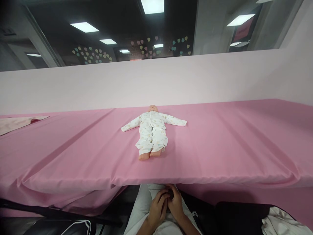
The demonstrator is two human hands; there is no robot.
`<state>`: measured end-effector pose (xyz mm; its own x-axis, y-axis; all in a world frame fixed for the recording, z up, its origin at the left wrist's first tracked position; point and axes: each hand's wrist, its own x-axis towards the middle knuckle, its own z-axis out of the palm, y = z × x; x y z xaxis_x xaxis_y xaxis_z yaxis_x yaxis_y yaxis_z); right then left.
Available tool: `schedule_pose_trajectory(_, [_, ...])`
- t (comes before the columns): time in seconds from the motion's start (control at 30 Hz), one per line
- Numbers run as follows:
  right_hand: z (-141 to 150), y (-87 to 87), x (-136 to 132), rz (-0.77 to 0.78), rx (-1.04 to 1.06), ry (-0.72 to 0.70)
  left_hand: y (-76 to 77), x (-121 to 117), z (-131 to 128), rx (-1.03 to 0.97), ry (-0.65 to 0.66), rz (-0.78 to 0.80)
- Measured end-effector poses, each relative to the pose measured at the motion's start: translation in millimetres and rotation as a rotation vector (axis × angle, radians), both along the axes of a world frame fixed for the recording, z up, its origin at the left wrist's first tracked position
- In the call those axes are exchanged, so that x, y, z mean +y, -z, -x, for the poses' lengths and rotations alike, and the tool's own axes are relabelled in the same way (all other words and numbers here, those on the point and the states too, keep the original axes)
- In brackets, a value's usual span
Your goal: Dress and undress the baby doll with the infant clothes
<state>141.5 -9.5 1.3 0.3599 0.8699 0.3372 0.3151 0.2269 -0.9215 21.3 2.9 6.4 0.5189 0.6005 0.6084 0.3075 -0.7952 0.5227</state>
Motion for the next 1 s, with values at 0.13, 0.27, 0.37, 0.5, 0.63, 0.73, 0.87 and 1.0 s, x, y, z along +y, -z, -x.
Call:
schedule_pose_trajectory(0.13, [-0.6, 1.3, -0.1, 0.014, -0.004, 0.000, -2.3, -0.1, -0.8, -0.021, -0.037, 0.009])
schedule_pose_trajectory(0.27, [-0.5, -0.8, -0.5, 0.017, -0.008, -0.010, -5.7, 0.4, -0.5, -0.031, -0.045, 0.013])
schedule_pose_trajectory(0.37, [-0.2, -1.1, -0.1, 0.022, 0.001, -0.002, -5.7, 0.0, -0.3, -0.040, -0.063, 0.021])
schedule_pose_trajectory(0.5, [-0.8, 1.2, 1.1, 0.029, -0.030, 0.006, -2.6, -0.5, -0.7, -0.053, -0.129, 0.039])
schedule_pose_trajectory(0.63, [-1.1, 3.2, 2.0, 0.020, -0.040, 0.007, 0.6, 0.5, -0.5, -0.087, -0.204, 0.091])
schedule_pose_trajectory(0.73, [-0.7, 3.8, 2.2, 0.013, -0.041, 0.017, -0.9, 1.5, 0.2, -0.067, -0.210, 0.079])
schedule_pose_trajectory(0.87, [-0.3, 4.0, 2.6, 0.015, -0.049, 0.021, -9.2, 1.3, 1.2, -0.006, -0.260, -0.001])
schedule_pose_trajectory(1.0, [-0.5, 3.9, 2.8, 0.006, -0.056, 0.025, -15.9, 1.2, 1.2, 0.028, -0.288, -0.056])
